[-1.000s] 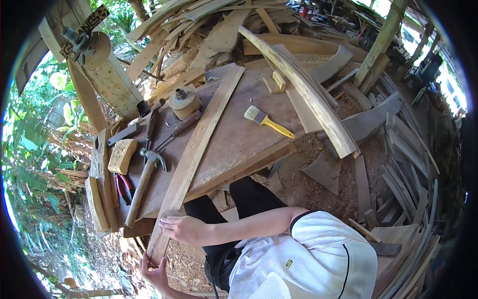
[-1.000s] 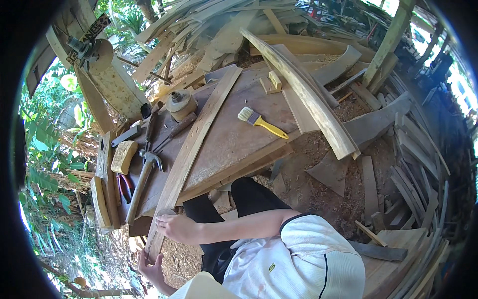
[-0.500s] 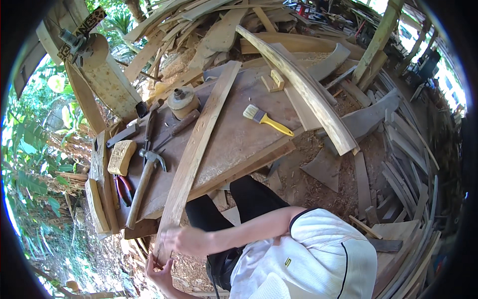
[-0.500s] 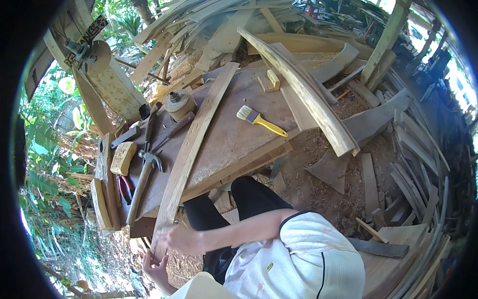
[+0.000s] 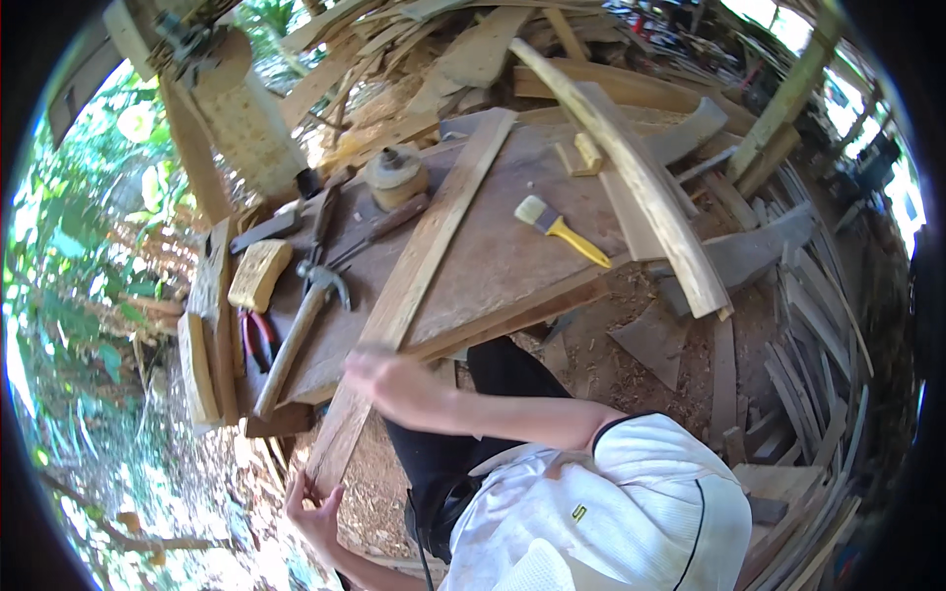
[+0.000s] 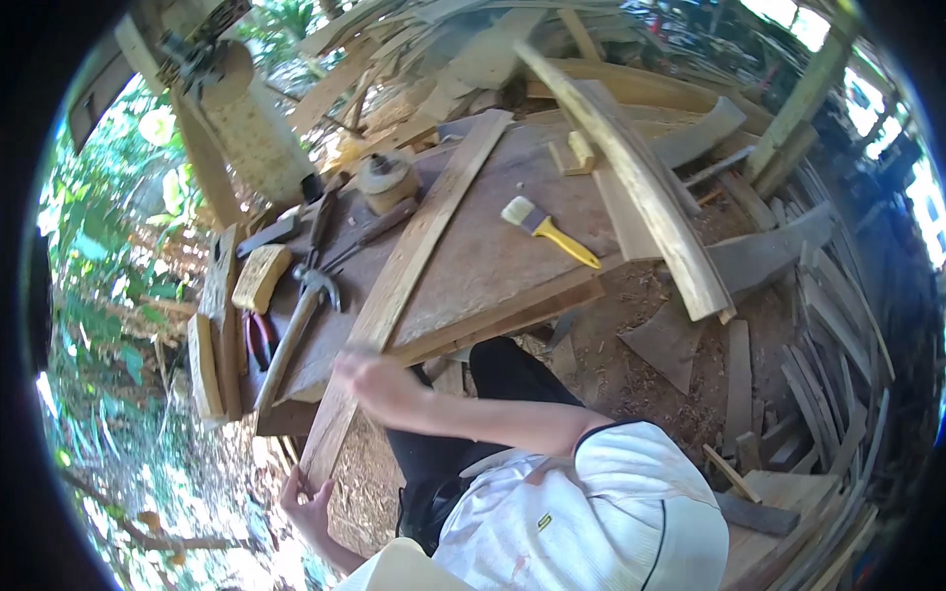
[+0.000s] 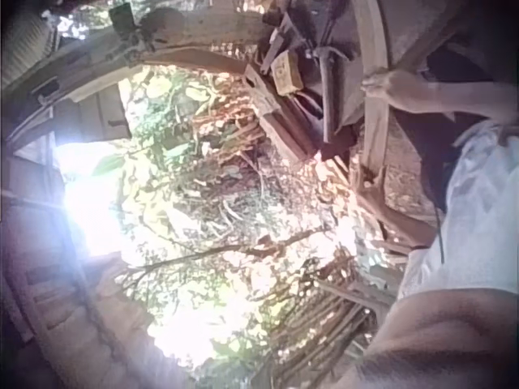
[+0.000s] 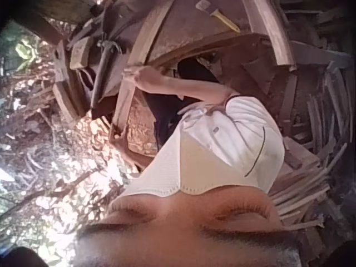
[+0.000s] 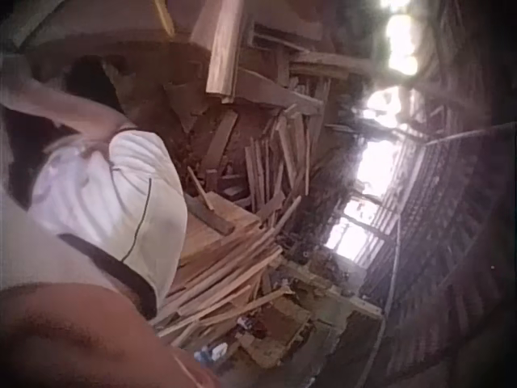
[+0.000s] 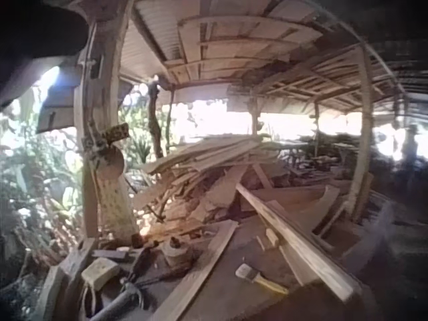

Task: The person uses a hammer and a chisel to carve a long, thin piece of wood on a workbench. After carving, the person picks up a sanding block and smooths the surface of the wood by hand.

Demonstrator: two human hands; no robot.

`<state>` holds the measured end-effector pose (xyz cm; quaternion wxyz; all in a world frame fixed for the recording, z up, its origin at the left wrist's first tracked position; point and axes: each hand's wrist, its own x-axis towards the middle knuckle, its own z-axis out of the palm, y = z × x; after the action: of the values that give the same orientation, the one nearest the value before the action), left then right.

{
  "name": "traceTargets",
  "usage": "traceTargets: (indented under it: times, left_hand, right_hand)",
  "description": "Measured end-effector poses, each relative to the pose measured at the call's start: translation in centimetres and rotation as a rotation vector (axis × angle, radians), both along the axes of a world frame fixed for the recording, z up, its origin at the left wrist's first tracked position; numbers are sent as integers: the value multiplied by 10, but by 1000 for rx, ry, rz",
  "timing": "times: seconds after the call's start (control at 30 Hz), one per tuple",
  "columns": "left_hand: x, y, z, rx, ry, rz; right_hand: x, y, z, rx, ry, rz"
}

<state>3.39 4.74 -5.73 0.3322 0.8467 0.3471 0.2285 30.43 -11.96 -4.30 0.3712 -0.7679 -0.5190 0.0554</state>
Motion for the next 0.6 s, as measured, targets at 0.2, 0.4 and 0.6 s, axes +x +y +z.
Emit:
traceTargets:
  times: [0.2, 0.4, 0.6]
  left_hand:
    - [12, -1, 10, 84, 59, -44]
    - [1, -3, 13, 35, -11, -35]
    - [9, -3, 26, -5, 126, -63]
  right_hand:
    - [-48, 3, -9, 148, -280, 60]
    - [40, -27, 5, -2, -153, -196]
    - [29, -29, -3, 138, -336, -271]
